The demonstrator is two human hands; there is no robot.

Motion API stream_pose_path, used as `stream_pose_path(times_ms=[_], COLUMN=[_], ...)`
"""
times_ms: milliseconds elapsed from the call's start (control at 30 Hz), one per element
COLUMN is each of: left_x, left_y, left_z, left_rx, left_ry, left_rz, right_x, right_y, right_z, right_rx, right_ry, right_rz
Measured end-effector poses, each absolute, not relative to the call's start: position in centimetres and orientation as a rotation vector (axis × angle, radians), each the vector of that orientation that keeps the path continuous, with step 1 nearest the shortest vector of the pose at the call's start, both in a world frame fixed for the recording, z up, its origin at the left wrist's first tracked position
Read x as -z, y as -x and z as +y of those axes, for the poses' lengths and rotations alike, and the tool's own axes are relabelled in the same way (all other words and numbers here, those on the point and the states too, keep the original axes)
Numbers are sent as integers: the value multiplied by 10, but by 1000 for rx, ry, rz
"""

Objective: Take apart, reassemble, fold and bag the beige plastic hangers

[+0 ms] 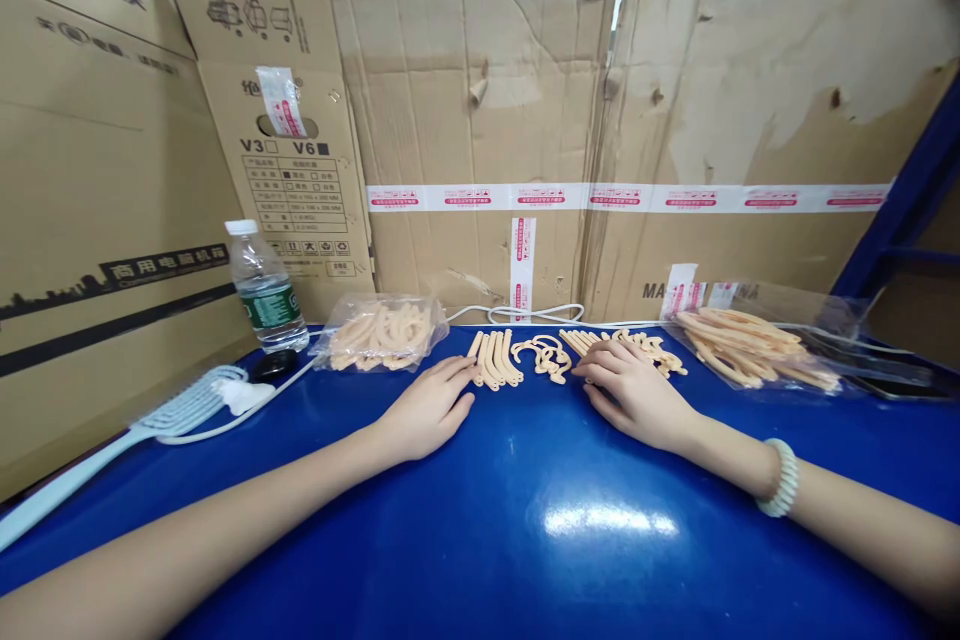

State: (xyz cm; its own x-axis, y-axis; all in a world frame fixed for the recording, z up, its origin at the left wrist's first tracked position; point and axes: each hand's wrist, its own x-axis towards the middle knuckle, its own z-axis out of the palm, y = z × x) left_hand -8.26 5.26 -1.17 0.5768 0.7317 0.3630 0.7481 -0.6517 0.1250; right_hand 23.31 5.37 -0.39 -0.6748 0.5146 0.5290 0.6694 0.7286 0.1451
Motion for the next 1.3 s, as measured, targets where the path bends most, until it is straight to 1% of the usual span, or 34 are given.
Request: stream_pose_path(times_ms=[533, 800, 1100, 1300], left_x=[8, 7, -4, -10], left_y=[82, 82, 76, 62], left_z=[48, 47, 37, 23], left_rx=[787, 900, 1215, 1717], left_ry=[2761, 2777, 2752, 2933], left_rz=[-1197, -1222, -1254, -1375], right_x=[5, -5, -14, -10], right_y=[-236, -229, -224, -221], right_z=[59, 87, 121, 126], right_rx=[310, 231, 73, -76], right_ry=[976, 977, 905, 875], right_rz=[-2370, -2413, -2550, -2462])
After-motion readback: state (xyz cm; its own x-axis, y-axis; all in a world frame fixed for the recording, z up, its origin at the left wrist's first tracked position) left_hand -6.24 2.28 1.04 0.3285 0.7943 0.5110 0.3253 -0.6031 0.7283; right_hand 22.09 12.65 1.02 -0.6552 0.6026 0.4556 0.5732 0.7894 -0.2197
